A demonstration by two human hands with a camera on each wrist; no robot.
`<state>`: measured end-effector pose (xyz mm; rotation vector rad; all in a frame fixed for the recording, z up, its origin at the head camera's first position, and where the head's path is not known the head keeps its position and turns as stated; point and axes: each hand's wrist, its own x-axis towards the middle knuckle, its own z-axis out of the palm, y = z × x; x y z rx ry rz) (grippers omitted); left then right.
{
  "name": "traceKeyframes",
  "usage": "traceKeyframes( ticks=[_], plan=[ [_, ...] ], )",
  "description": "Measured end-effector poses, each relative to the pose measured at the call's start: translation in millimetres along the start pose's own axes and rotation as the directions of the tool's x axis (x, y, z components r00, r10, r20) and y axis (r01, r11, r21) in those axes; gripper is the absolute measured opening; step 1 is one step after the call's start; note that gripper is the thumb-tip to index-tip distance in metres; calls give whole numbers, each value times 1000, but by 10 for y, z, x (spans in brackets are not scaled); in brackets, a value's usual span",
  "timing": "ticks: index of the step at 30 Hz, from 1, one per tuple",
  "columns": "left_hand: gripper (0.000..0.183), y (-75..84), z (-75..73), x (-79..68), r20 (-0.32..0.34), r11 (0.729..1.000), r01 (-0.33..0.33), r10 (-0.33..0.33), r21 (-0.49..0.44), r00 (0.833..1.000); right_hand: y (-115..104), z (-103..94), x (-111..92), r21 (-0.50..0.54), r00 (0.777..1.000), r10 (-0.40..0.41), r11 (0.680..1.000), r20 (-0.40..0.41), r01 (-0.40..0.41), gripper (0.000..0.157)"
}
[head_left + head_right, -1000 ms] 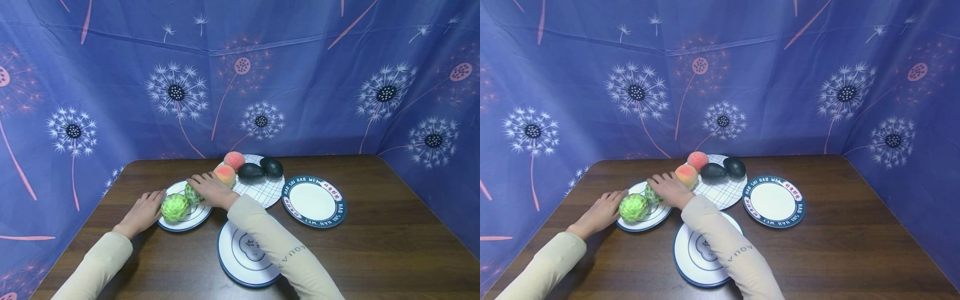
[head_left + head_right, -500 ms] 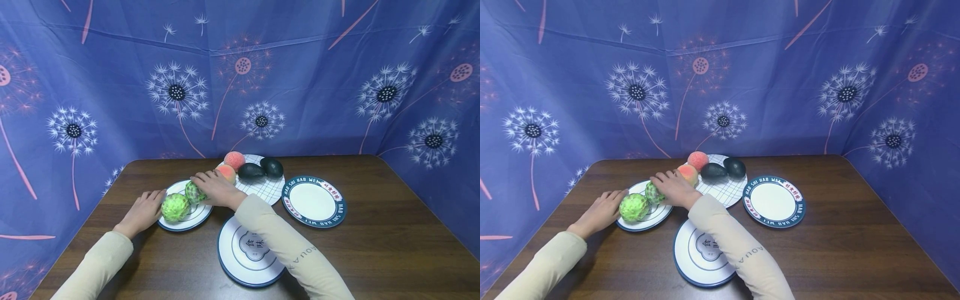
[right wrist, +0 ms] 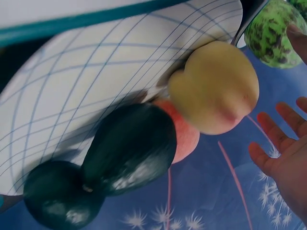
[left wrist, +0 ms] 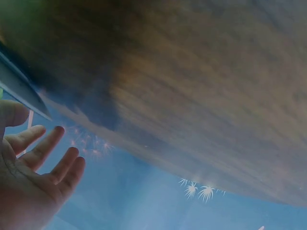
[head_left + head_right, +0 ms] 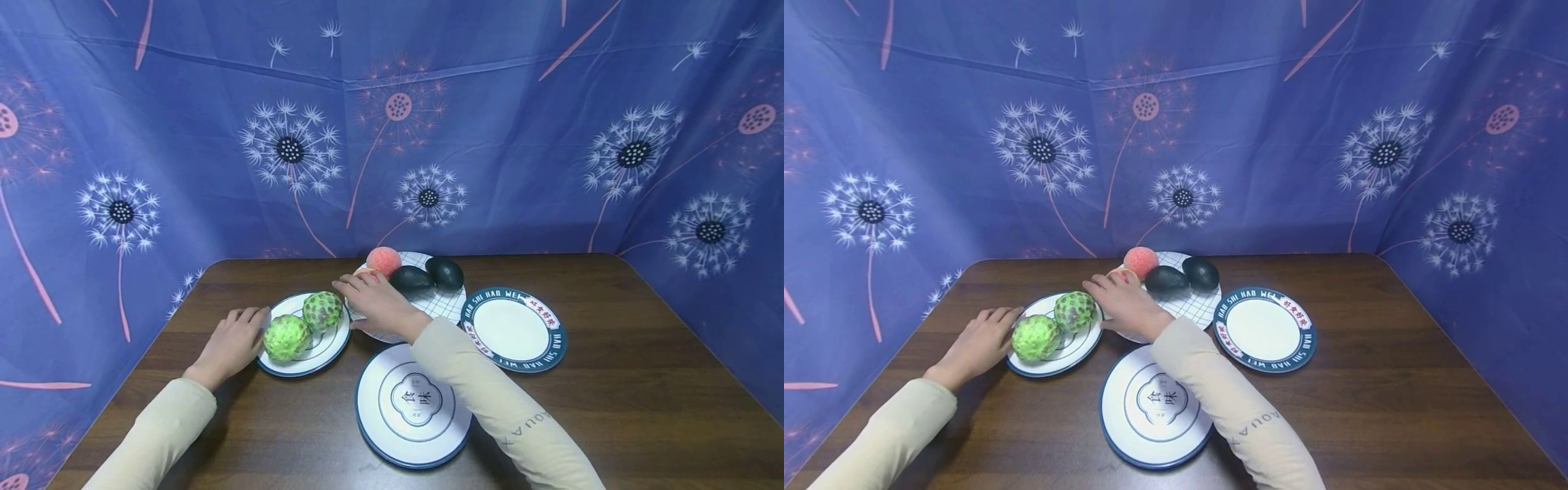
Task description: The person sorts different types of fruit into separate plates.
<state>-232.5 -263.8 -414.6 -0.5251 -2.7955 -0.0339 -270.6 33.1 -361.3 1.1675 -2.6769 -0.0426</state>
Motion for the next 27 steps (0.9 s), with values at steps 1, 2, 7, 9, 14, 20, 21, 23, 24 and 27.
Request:
traceKeyframes(
  ticks=[1, 2, 7, 9, 14, 20, 21, 23, 24, 27],
  plan=[
    [42, 6, -7, 2, -10, 1000, 4, -4, 0, 1000, 25, -1, -17, -5, 1000, 1, 1000, -3, -1, 83],
    [42, 9, -13, 5, -18, 1000, 7, -7, 1, 1000, 50, -3, -36, -10, 1000, 0, 1000, -12, 0, 83],
    [42, 46, -82, 17, -58, 1000, 27, -26, 4, 998, 194, -24, -146, 5, 998, 7, 1000, -61, -6, 81],
    [41, 64, -118, 22, -78, 999, 32, -32, 5, 996, 253, -32, -194, 17, 997, 20, 1000, -72, -19, 80],
    [39, 102, -181, 41, -164, 1000, 26, -26, -5, 986, 396, -34, -307, 74, 994, 75, 995, -75, -69, 79],
    [40, 170, -260, 76, -227, 1000, 10, -16, -29, 974, 578, 9, -402, 102, 984, 168, 982, -52, -162, 75],
    [40, 191, -280, 82, -225, 999, 11, -19, -34, 974, 605, 17, -414, 100, 982, 181, 979, -48, -176, 75],
    [41, 238, -319, 92, -219, 999, 12, -22, -46, 976, 658, 33, -432, 91, 978, 206, 975, -38, -202, 73],
    [41, 263, -338, 97, -217, 999, 10, -20, -49, 976, 683, 41, -441, 88, 976, 217, 973, -35, -213, 73],
    [42, 344, -388, 110, -213, 998, -3, -11, -61, 977, 749, 66, -457, 76, 970, 239, 969, -31, -237, 73]
  ],
)
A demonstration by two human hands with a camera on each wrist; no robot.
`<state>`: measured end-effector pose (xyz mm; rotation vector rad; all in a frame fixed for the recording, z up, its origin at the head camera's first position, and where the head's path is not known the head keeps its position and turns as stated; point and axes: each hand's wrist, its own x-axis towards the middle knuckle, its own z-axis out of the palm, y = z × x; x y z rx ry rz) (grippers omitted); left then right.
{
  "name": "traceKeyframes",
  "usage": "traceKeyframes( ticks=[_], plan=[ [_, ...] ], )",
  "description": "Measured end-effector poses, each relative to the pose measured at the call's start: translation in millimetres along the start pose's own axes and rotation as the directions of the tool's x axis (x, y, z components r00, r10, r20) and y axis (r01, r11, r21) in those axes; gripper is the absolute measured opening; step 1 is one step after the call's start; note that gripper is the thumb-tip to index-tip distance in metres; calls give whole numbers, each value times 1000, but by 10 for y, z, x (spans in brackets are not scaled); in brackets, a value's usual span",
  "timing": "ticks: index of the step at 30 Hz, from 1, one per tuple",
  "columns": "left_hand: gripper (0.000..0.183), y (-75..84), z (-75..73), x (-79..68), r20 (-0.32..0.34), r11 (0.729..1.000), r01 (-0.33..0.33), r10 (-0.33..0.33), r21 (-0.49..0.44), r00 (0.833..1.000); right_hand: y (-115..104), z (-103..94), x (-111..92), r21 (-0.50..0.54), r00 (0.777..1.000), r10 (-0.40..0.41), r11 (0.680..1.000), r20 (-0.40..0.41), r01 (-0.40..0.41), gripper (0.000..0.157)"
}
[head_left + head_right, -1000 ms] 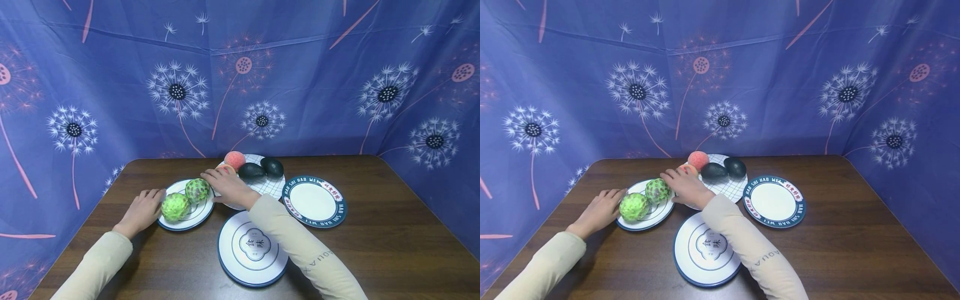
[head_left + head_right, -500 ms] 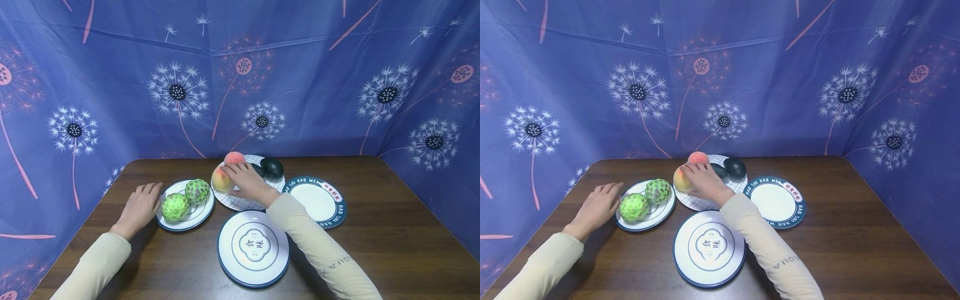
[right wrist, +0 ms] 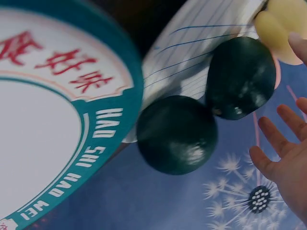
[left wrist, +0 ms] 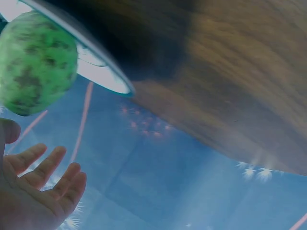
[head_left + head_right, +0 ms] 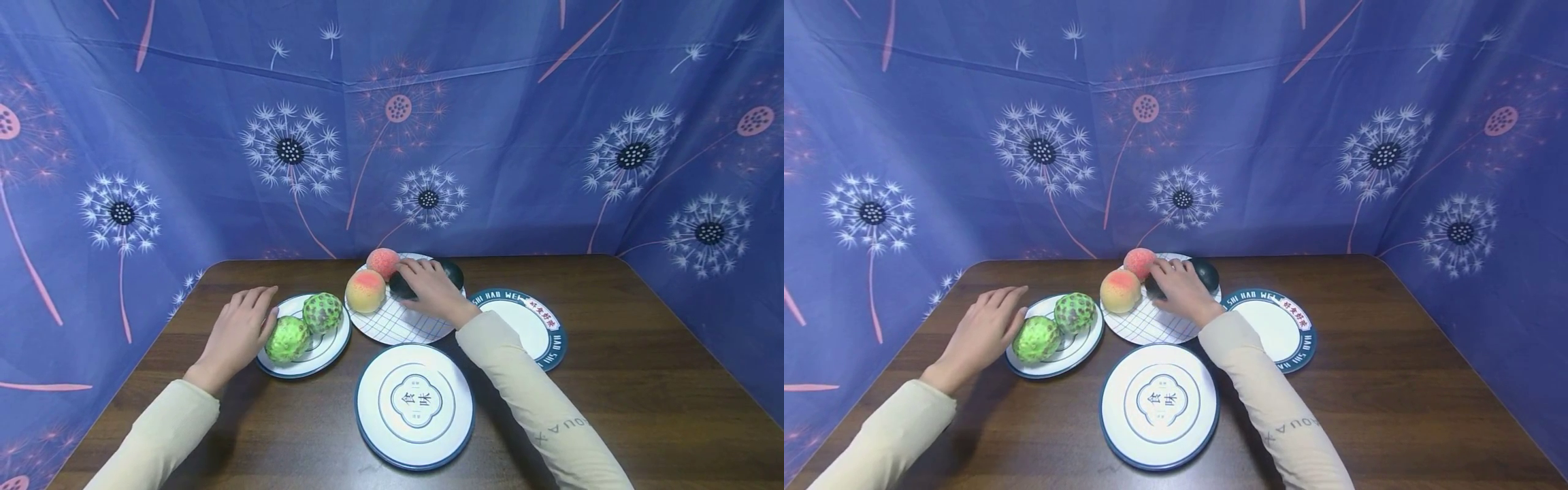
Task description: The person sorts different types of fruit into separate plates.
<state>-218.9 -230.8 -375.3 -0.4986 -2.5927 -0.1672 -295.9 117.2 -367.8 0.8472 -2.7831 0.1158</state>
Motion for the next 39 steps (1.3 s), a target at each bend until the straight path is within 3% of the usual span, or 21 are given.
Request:
traceKeyframes(
  ticks=[14, 27, 39],
  plan=[
    [43, 456, -81, 60, -26, 993, -122, 122, -10, 992, 132, 97, 44, -20, 998, 56, 998, 27, -56, 73],
    [44, 863, -9, 22, 96, 982, -189, 189, -13, 977, 93, 175, 136, -85, 999, 30, 996, 40, -27, 69],
    [40, 1061, 132, -62, 129, 969, -242, 246, -49, 961, 91, 241, 184, -112, 997, 56, 992, 51, -50, 69]
  ],
)
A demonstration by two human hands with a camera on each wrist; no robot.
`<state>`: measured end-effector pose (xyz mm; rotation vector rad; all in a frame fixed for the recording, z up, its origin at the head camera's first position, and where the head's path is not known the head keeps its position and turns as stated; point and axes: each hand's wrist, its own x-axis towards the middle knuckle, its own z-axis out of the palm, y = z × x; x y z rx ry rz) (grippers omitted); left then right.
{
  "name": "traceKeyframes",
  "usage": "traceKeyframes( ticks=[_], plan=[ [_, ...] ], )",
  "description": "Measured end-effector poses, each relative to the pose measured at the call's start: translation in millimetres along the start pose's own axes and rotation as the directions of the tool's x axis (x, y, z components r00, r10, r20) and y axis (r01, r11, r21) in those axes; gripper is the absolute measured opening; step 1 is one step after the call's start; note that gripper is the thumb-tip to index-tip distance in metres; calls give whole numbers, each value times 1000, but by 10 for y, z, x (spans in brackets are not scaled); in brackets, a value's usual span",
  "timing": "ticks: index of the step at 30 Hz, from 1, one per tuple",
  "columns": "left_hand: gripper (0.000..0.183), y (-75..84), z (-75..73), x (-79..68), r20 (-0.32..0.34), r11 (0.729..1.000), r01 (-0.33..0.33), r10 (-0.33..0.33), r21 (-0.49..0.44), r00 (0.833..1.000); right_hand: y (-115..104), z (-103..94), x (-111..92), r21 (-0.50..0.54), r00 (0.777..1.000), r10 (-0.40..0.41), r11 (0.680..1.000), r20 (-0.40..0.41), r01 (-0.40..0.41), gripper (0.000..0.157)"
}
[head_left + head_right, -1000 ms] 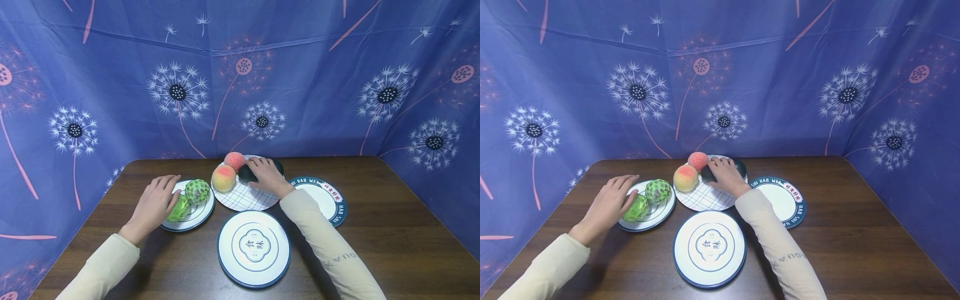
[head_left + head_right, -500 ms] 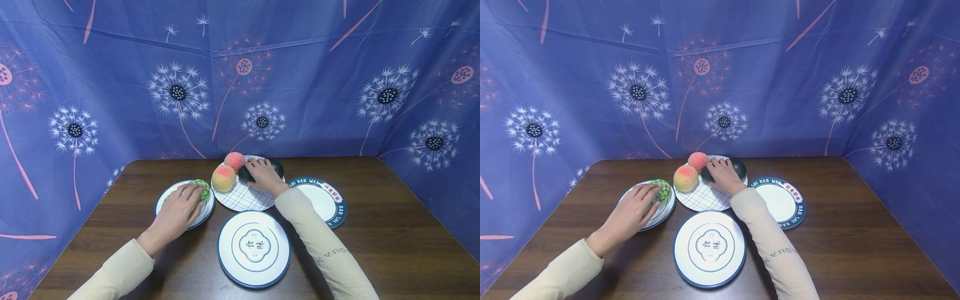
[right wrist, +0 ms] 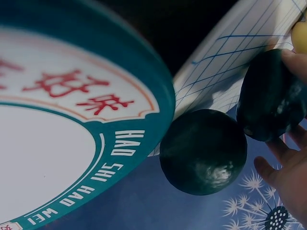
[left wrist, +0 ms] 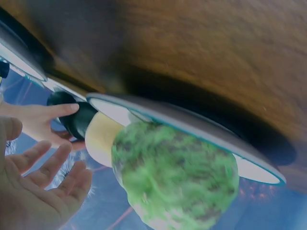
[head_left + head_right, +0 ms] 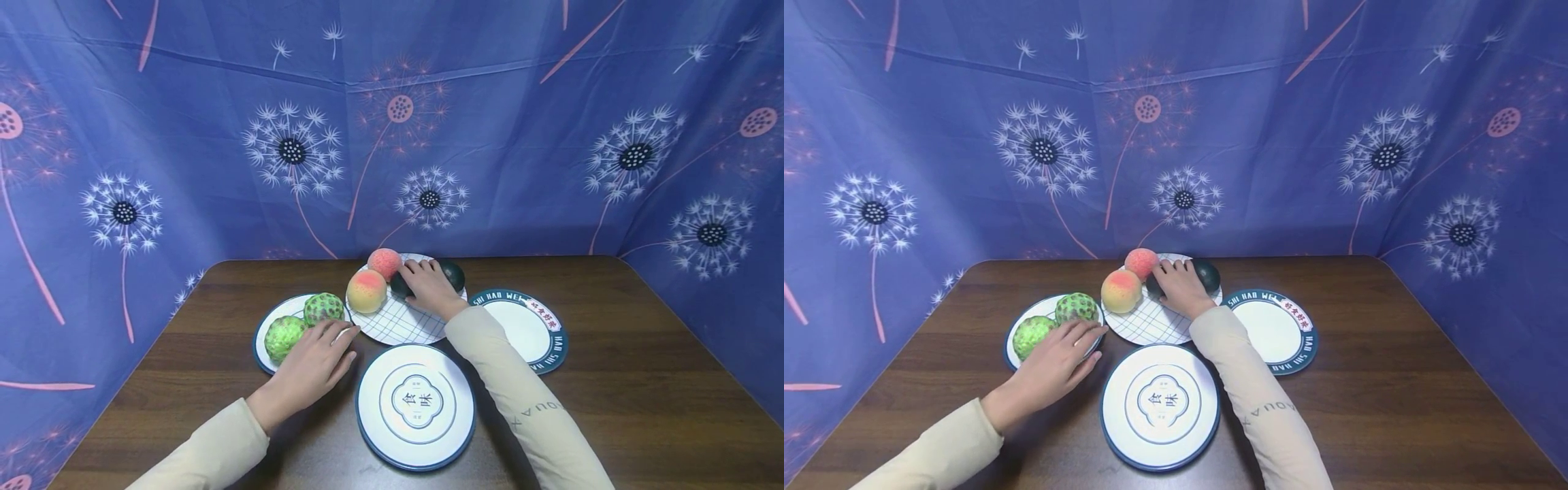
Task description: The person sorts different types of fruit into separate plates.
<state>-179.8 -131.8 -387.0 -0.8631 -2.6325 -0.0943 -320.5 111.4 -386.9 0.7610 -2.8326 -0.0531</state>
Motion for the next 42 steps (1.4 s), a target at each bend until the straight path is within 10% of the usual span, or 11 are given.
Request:
traceKeyframes(
  ticks=[42],
  plan=[
    [50, 122, 293, 31, 295, 984, -138, 166, -114, 941, 8, -175, -275, 41, 989, -89, 995, -115, 94, 70]
  ],
)
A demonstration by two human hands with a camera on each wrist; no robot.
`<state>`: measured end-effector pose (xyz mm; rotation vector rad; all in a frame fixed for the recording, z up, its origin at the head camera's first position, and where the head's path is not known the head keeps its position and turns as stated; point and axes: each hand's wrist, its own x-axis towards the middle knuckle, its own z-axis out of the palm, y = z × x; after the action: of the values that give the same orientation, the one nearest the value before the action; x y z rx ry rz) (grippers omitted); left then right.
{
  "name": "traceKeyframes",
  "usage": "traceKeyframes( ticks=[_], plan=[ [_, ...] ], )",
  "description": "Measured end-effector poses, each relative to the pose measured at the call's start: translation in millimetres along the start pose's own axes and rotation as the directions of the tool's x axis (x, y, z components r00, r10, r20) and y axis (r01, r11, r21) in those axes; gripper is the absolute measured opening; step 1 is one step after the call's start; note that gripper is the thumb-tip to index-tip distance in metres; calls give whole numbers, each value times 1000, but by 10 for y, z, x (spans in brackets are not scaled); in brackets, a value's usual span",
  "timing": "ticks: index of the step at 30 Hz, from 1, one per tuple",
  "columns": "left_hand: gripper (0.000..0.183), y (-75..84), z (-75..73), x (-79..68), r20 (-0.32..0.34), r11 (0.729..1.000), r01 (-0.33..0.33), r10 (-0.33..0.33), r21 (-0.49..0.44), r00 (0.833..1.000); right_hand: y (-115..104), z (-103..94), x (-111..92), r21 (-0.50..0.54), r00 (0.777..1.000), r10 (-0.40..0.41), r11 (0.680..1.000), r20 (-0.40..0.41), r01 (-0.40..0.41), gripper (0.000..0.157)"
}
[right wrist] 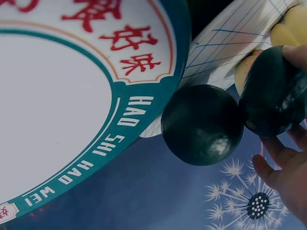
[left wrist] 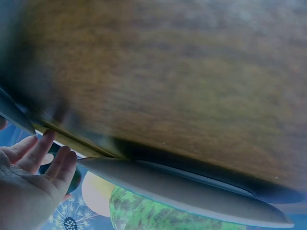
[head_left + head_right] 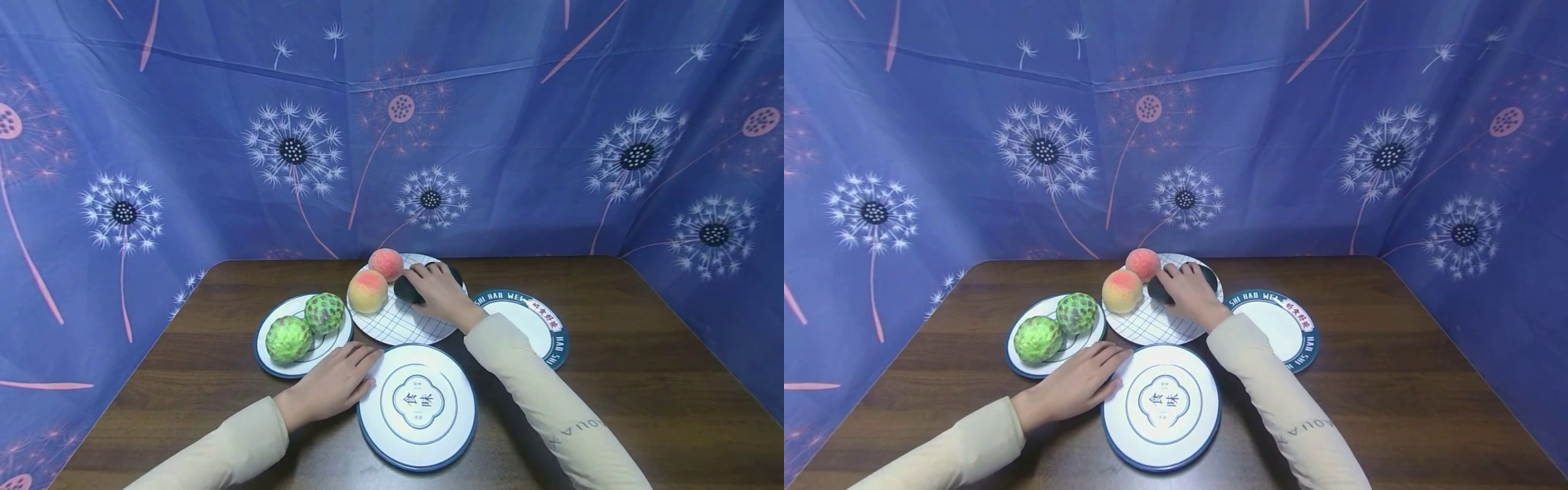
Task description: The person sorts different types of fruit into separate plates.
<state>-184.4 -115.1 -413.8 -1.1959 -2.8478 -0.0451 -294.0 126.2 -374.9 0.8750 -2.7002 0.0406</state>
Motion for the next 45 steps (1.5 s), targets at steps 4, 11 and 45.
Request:
traceKeyframes(
  ticks=[4, 11, 45],
  plan=[
    [50, -14, 7, 1, 10, 1000, -7, 7, -14, 1000, -12, -21, -56, -12, 999, -36, 999, -26, 36, 69],
    [50, -38, 26, 12, 11, 1000, -20, 21, -18, 1000, -36, -45, -152, -21, 993, -94, 995, -75, 93, 67],
    [49, -82, 40, 27, 4, 996, -72, 73, -57, 997, -215, -214, -586, 263, 984, -177, 950, 17, 167, 73]
  ],
)
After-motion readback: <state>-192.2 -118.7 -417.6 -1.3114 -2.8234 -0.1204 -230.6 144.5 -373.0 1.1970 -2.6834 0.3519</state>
